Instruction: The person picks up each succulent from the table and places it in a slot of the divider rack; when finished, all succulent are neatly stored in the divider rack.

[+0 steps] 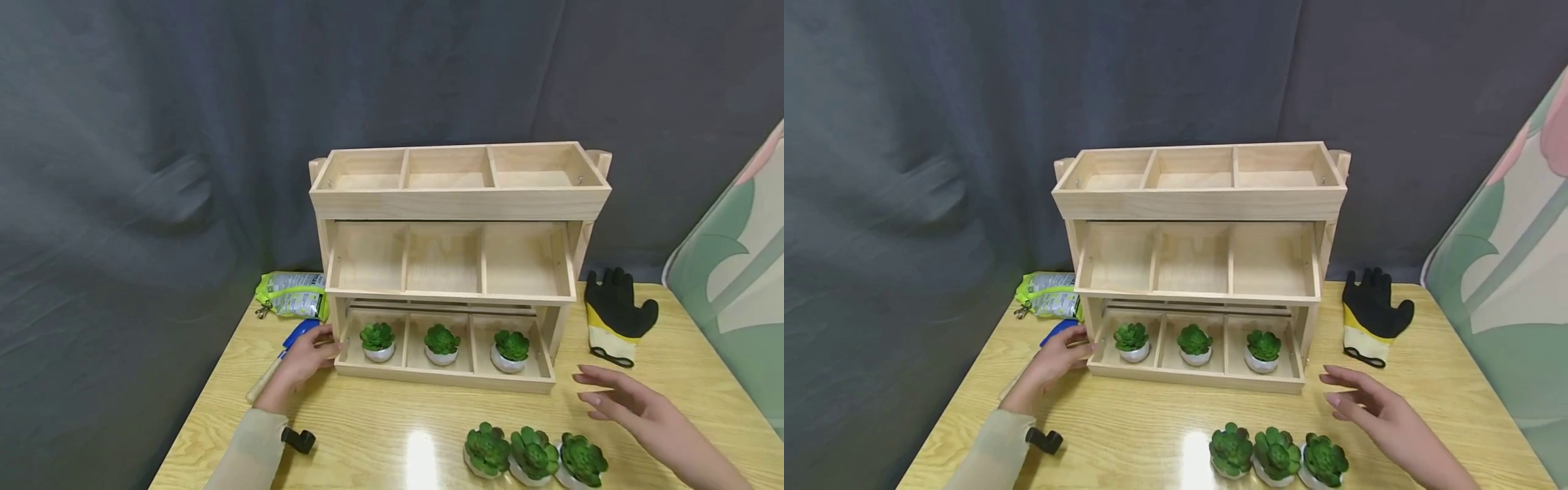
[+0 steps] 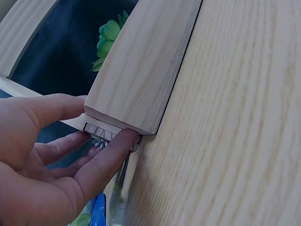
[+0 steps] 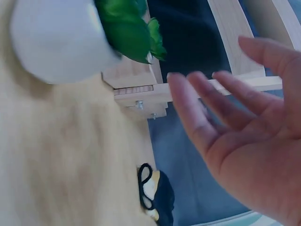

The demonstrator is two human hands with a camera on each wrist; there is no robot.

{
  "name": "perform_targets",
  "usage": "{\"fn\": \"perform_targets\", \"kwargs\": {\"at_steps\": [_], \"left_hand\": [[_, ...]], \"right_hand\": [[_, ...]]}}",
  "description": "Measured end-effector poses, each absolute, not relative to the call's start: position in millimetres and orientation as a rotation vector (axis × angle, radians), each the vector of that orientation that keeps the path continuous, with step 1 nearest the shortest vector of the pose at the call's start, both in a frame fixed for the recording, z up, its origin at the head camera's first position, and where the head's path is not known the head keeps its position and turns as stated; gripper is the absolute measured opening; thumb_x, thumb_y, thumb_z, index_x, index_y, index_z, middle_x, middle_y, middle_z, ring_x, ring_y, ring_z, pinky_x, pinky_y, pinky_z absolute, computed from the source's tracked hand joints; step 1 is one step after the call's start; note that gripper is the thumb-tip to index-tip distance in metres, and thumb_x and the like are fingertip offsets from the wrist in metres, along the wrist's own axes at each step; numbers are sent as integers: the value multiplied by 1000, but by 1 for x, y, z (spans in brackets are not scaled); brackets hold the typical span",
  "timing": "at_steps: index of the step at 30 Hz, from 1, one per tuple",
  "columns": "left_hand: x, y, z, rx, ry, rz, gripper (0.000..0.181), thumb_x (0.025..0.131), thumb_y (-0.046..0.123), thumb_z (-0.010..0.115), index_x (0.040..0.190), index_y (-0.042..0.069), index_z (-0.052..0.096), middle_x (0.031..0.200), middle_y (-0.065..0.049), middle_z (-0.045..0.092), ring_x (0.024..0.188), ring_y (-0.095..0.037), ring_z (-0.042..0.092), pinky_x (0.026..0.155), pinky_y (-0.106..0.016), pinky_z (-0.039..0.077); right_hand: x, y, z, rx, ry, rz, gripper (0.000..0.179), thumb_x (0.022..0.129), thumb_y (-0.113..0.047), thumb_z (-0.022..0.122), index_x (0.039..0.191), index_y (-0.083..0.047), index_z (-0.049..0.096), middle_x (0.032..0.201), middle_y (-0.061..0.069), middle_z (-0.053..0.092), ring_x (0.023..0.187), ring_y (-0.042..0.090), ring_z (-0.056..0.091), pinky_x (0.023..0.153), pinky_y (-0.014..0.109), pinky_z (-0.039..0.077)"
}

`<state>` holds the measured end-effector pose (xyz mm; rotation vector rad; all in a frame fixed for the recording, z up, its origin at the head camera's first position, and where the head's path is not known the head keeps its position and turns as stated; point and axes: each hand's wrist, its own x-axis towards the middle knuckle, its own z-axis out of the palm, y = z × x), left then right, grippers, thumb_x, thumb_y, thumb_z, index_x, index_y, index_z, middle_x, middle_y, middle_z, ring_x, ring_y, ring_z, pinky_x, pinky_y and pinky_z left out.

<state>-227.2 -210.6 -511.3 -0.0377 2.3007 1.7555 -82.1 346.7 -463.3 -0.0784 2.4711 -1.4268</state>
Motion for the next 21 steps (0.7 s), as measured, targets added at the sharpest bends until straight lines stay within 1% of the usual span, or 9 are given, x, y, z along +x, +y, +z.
{"fn": "perform_targets", "kwargs": {"at_steps": [5,8,12,15,17,19,21], "left_hand": [[-226,-212,-512,-43,2278,1774,60,104,9,68,157,-5,44,153,-34,52,137,-50,60,101,-50,64],[-226,-213,-512,-37,2282,1764,60,104,9,67,158,-5,44,154,-34,52,137,-51,59,101,-51,64],[-226,-212,-511,-43,2286,1760,59,104,9,67,158,-4,44,154,-33,52,137,-50,60,101,-51,64],[-227,-212,-512,-47,2294,1752,59,104,10,67,158,-4,44,153,-33,53,136,-49,61,101,-50,64],[-228,-211,-512,-59,2298,1747,60,104,10,68,158,-3,45,153,-32,53,136,-48,62,100,-49,65],[-228,-212,-513,-63,2302,1743,60,104,11,68,158,-2,45,153,-31,54,135,-48,63,99,-49,65],[-227,-211,-513,-78,2296,1750,61,104,11,69,158,-1,45,153,-30,55,135,-47,63,99,-49,65]], "right_hand": [[-67,350,-472,-105,2340,-1415,61,113,-24,56,164,1,33,130,-49,47,113,-19,61,89,25,65],[-62,356,-482,-194,2202,-1478,61,113,-16,55,165,1,29,134,-50,46,117,-21,58,92,27,65],[-59,367,-498,-300,2116,-1533,63,111,-8,55,168,-12,28,141,-50,43,122,-23,54,96,22,62],[-59,374,-509,-341,2073,-1544,67,110,-5,54,168,-26,30,144,-49,42,124,-23,51,96,17,58],[-60,379,-516,-399,1992,-1559,69,110,-3,52,168,-31,29,146,-49,41,126,-22,50,97,14,56],[-62,381,-523,-466,1925,-1554,71,109,-1,53,166,-39,30,147,-49,40,126,-21,49,97,13,54],[-63,382,-530,-556,1922,-1525,76,107,0,57,165,-41,31,147,-50,38,126,-21,47,95,12,53]]}}
